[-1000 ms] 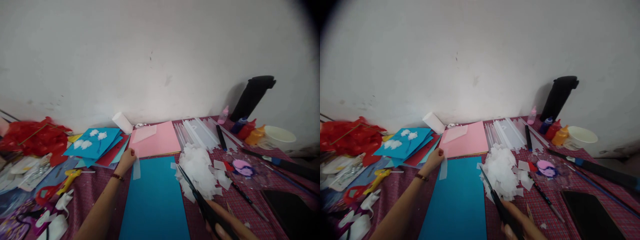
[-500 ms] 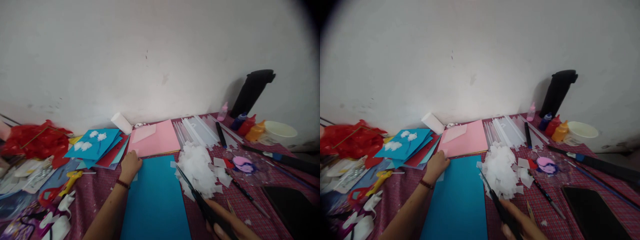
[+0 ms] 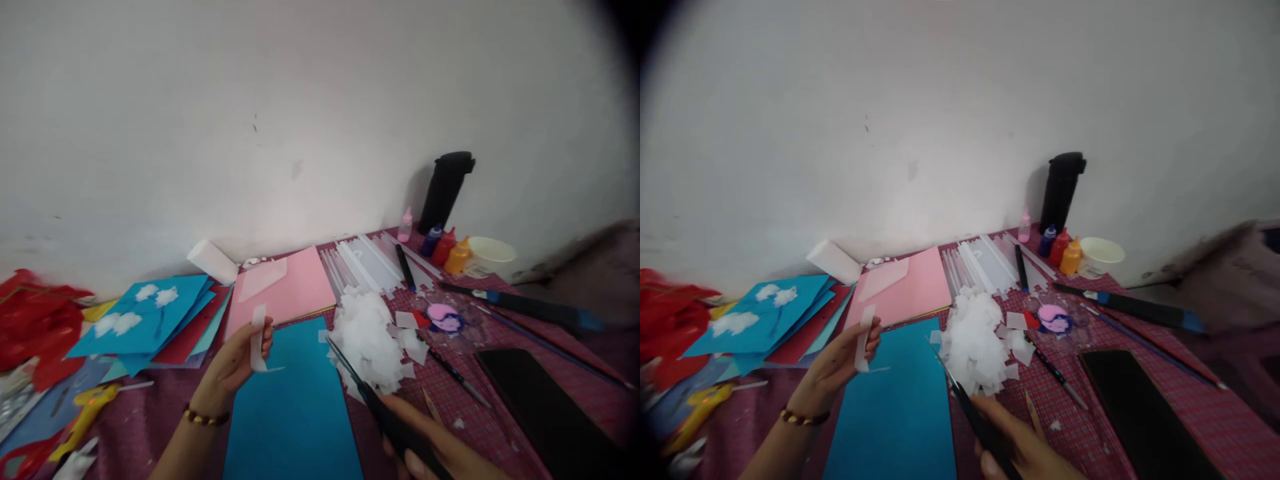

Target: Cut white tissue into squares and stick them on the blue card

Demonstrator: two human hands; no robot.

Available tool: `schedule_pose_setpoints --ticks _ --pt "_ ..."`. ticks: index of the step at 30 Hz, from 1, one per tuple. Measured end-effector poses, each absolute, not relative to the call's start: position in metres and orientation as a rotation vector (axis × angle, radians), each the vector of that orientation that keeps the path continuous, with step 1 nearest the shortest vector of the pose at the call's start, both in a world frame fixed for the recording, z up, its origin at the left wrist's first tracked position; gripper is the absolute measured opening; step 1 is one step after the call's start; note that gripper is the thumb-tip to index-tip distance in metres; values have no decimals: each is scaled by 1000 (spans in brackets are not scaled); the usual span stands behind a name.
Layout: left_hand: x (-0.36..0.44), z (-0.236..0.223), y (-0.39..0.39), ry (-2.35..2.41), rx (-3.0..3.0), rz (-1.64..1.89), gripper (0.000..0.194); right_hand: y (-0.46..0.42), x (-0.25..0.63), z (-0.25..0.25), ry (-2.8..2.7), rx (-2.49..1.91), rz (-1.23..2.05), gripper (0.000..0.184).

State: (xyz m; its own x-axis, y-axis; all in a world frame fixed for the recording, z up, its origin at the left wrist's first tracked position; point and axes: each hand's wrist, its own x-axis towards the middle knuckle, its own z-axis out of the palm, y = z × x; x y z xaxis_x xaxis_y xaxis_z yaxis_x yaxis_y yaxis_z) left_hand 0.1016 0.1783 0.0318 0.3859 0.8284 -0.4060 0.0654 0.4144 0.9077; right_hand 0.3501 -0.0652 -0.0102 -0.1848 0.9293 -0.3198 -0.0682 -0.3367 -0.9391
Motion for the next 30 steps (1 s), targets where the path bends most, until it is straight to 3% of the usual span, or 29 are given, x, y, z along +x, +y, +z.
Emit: schedule_pose_setpoints --ticks 4,11,15,21,27,30 --pt "133 33 155 1039 1157 438 29 -63 352 -7 -1089 -1264 1620 72" --pt "161 51 138 906 1487 -11 30 -60 351 -2 -1151 -1244 1565 58" --pt "172 54 139 854 1468 -91 28 -60 351 -4 -1084 -1197 1546 55" --pt "175 52 152 721 1252 -109 43 -55 352 -15 -832 -999 1643 59" --pt "177 61 155 798 1417 -191 22 -55 352 -15 -825 -990 1647 59" --pt "178 59 152 798 1376 -178 25 -55 353 -15 -866 -996 1623 60"
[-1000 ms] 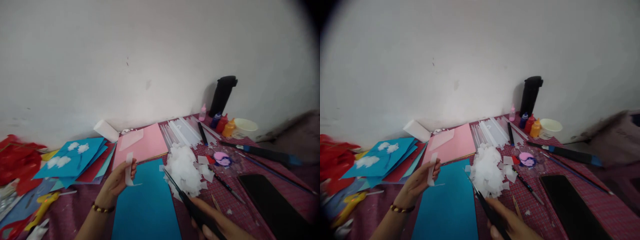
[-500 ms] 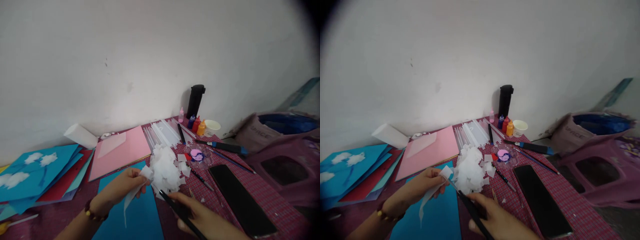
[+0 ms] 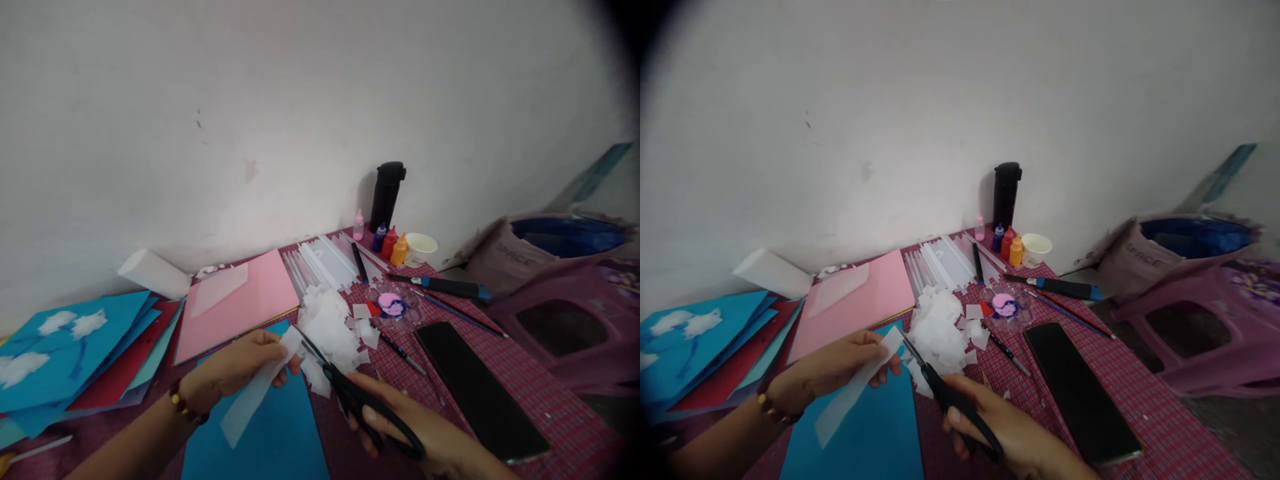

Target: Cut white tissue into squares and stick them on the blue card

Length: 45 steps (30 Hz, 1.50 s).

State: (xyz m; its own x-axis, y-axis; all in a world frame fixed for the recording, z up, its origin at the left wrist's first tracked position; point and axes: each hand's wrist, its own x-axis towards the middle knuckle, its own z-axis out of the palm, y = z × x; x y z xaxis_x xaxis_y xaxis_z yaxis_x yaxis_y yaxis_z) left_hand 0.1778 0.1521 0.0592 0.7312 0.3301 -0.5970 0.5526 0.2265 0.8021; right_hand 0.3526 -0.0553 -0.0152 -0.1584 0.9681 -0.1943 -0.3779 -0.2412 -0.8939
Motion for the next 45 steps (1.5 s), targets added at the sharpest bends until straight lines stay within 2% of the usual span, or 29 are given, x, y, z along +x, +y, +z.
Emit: schedule_pose_setpoints --ticks 4,11,15,24,33,39,45 --pt "176 56 152 780 1320 -191 37 -55 356 -12 -968 -1018 1580 59" --pt "180 61 154 811 1508 -179 42 -57 357 -9 -1020 -1064 1577 63" --pt "186 61 151 869 1515 -170 40 -56 355 -16 -1005 -1059 1585 66" --pt "203 55 147 870 1508 -175 33 -49 351 7 -999 -1208 1453 54" --pt "229 56 146 820 1360 -141 23 -45 352 2 -855 -1198 1379 48" --pt "212 56 161 792 1250 -128 35 -47 359 0 -791 -1209 1453 57" --pt "200 51 163 956 1239 -131 35 -49 358 -8 -733 -1154 1453 55"
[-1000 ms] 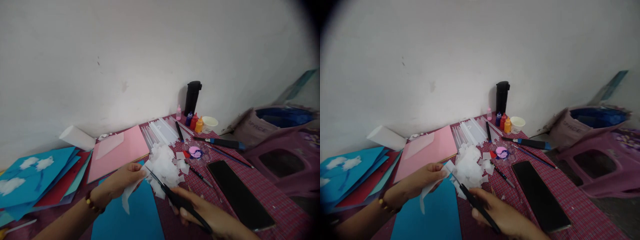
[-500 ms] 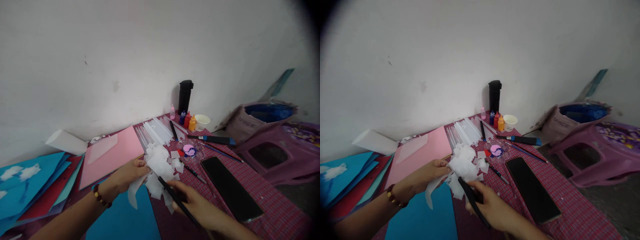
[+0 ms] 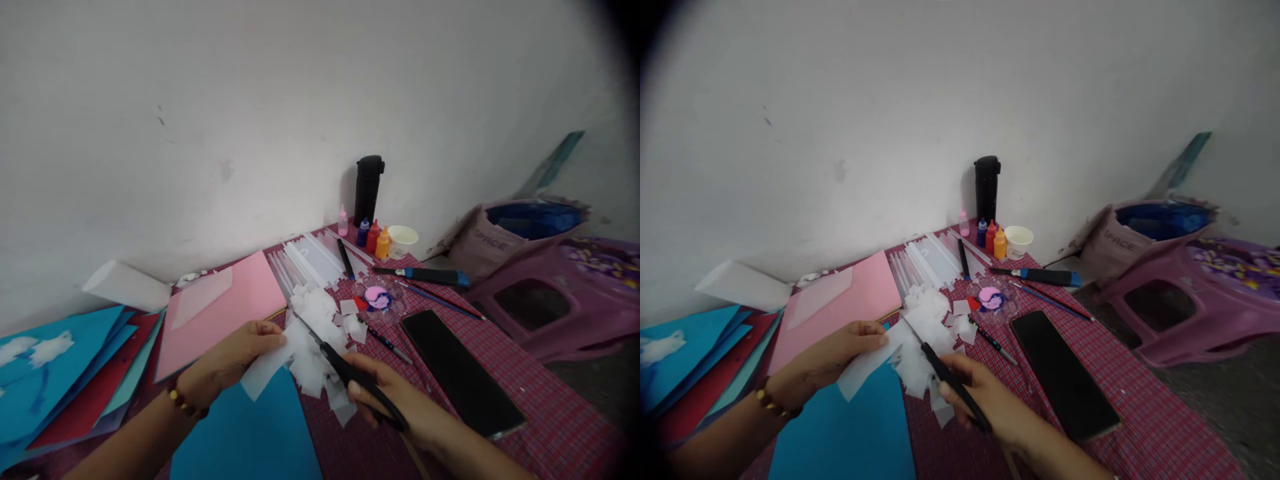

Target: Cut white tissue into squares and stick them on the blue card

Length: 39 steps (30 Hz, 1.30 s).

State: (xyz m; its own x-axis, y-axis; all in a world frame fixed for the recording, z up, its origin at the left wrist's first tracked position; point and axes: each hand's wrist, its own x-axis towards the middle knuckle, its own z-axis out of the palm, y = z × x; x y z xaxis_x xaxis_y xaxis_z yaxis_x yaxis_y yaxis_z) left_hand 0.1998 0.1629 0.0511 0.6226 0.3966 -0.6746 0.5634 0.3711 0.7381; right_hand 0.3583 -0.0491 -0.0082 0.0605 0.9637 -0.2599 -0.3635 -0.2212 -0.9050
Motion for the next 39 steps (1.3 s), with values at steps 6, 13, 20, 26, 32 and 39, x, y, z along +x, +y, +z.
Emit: schedule_pose_setpoints --ticks 6,13,20,26,32,39 --pt "204 46 164 935 1318 -114 33 -48 356 -11 -715 -1150 1440 59" --pt "207 61 168 875 1465 98 23 -56 361 -1 -802 -1130 1420 61" --pt "207 60 170 852 1540 128 20 -53 361 0 -941 -1112 1467 69" --pt "213 45 164 793 1539 39 22 -47 356 -3 -885 -1128 1500 73" --pt "222 42 162 780 1564 29 22 -47 357 -1 -867 -1129 1471 66" --pt "218 43 162 712 1368 -47 40 -47 357 -8 -798 -1160 1443 63"
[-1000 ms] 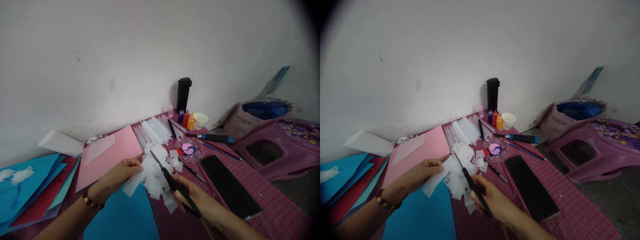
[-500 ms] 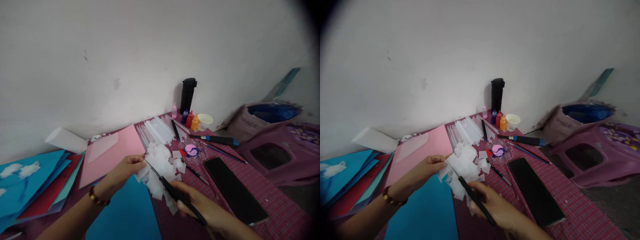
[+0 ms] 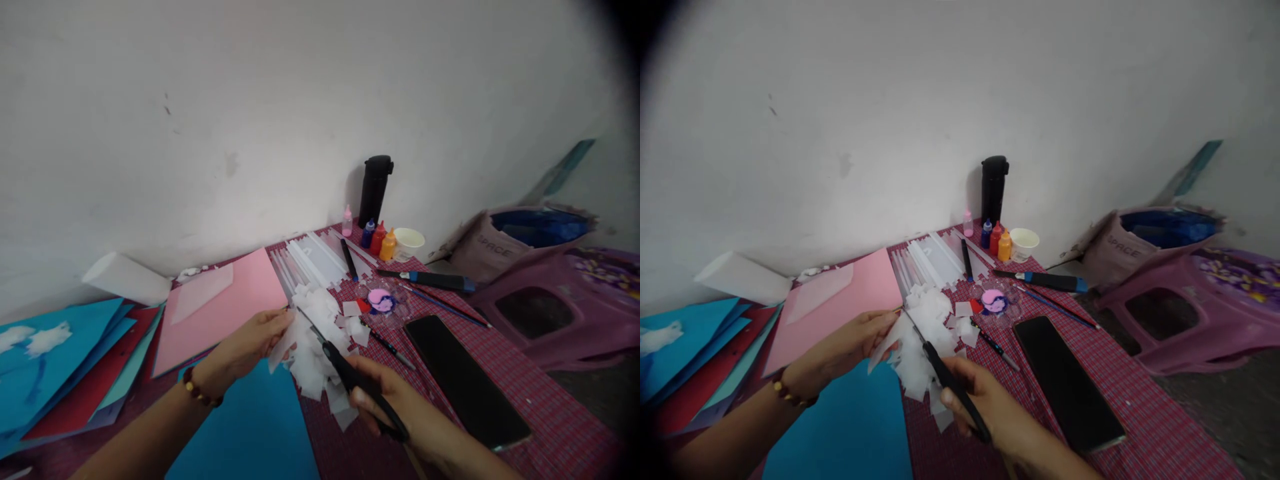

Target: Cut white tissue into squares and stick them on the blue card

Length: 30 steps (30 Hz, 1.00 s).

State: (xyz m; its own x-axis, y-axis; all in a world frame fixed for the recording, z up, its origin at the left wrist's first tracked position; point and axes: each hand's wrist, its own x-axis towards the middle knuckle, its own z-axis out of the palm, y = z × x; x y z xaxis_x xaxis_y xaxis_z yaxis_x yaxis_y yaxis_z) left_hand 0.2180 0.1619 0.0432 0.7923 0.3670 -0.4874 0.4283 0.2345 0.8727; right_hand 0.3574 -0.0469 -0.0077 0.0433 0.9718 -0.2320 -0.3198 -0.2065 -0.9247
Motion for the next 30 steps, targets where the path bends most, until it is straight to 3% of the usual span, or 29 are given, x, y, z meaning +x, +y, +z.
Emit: schedule_pose_setpoints --ticks 13,21,30 --pt "205 57 168 817 1540 222 31 -58 362 -7 -780 -1150 1487 65" --pt "210 29 164 835 1509 105 32 -50 359 -2 -880 -1050 1482 63" --pt "218 28 154 820 1490 74 32 -50 360 2 -900 -1103 1458 64"
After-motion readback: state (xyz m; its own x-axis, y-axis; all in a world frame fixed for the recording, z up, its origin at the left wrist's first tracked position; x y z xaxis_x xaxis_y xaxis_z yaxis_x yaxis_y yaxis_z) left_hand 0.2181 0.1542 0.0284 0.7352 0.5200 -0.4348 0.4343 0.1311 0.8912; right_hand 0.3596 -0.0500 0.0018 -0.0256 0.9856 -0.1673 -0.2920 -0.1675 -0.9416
